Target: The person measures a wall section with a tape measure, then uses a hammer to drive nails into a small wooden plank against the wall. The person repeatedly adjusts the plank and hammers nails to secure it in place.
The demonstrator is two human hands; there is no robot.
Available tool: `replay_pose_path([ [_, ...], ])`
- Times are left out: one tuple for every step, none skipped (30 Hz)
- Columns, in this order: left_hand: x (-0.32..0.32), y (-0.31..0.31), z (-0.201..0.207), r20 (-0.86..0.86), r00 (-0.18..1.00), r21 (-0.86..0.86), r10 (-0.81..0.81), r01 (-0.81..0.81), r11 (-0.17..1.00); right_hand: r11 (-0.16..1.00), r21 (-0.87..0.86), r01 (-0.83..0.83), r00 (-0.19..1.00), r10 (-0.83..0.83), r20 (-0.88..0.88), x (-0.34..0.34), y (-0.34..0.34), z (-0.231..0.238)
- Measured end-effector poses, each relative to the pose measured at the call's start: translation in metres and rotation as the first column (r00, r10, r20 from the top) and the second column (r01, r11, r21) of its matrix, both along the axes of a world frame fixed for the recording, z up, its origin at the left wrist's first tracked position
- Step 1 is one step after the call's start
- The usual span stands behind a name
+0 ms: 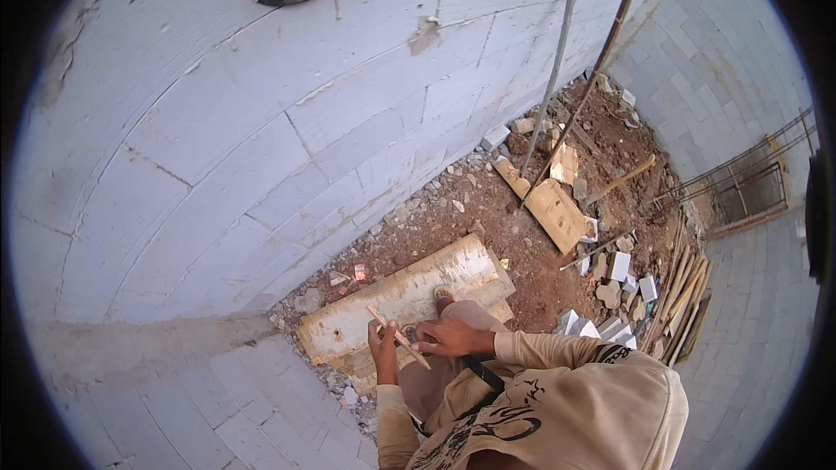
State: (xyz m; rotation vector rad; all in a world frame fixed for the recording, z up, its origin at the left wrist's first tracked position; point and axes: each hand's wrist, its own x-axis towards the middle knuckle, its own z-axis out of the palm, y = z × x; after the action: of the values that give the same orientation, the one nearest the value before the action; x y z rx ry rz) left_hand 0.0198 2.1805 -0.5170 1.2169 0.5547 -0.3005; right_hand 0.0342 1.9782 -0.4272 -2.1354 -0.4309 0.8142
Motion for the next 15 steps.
replay_pose_path([
  [0.005, -0.024, 0.012, 0.008, 0.999, 0.018, -0.051, 0.051, 0.999, 0.999, 0.034, 0.033, 0.999, -0.034, 0.039, -0.013, -0.014, -0.004],
  [0.009, -0.048, 0.021, 0.017, 0.996, 0.034, -0.092, 0.091, 0.995, 0.996, 0.064, 0.054, 0.995, -0.059, 0.08, -0.024, -0.028, -0.006],
  [0.012, -0.065, 0.022, 0.031, 0.99, 0.125, -0.135, 0.13, 0.984, 0.987, 0.11, 0.118, 0.988, -0.127, 0.085, -0.033, -0.042, -0.009],
  [0.015, -0.082, 0.018, 0.108, 0.981, 0.227, -0.161, 0.134, 0.965, 0.973, 0.154, 0.175, 0.978, -0.19, 0.088, -0.042, -0.055, -0.008],
  [0.018, -0.1, 0.012, 0.185, 0.964, 0.323, -0.191, 0.124, 0.938, 0.954, 0.197, 0.228, 0.964, -0.249, 0.09, -0.048, -0.07, -0.008],
  [0.02, -0.118, 0.008, 0.255, 0.942, 0.413, -0.219, 0.099, 0.905, 0.94, 0.203, 0.273, 0.95, -0.296, 0.096, -0.052, -0.087, -0.009],
  [0.022, -0.142, 0.015, 0.288, 0.905, 0.465, -0.312, 0.153, 0.872, 0.925, 0.201, 0.322, 0.933, -0.347, 0.099, -0.059, -0.107, -0.008],
  [0.025, -0.169, 0.02, 0.316, 0.86, 0.517, -0.401, 0.198, 0.833, 0.908, 0.197, 0.37, 0.913, -0.394, 0.101, -0.065, -0.128, -0.007],
  [0.026, -0.194, 0.027, 0.336, 0.81, 0.573, -0.481, 0.23, 0.787, 0.909, 0.158, 0.387, 0.901, -0.409, 0.145, -0.071, -0.15, -0.007],
  [0.027, -0.221, 0.031, 0.296, 0.772, 0.607, -0.562, 0.302, 0.735, 0.907, 0.118, 0.404, 0.888, -0.419, 0.188, -0.077, -0.172, -0.008],
  [0.027, -0.251, 0.037, 0.256, 0.731, 0.633, -0.632, 0.367, 0.682, 0.906, 0.07, 0.418, 0.877, -0.422, 0.231, -0.082, -0.199, -0.005],
  [0.028, -0.282, 0.042, 0.214, 0.686, 0.655, -0.696, 0.428, 0.623, 0.9, 0.028, 0.435, 0.871, -0.428, 0.242, -0.087, -0.224, -0.003],
  [0.027, -0.314, 0.054, 0.209, 0.649, 0.628, -0.732, 0.485, 0.609, 0.895, -0.016, 0.446, 0.868, -0.429, 0.25, -0.093, -0.252, 0.0],
  [0.029, -0.341, 0.064, 0.187, 0.585, 0.659, -0.789, 0.521, 0.542, 0.888, -0.05, 0.457, 0.865, -0.43, 0.257, -0.097, -0.273, 0.004],
  [0.032, -0.37, 0.073, 0.168, 0.515, 0.685, -0.841, 0.552, 0.475, 0.871, -0.059, 0.488, 0.848, -0.457, 0.268, -0.1, -0.296, 0.01],
])
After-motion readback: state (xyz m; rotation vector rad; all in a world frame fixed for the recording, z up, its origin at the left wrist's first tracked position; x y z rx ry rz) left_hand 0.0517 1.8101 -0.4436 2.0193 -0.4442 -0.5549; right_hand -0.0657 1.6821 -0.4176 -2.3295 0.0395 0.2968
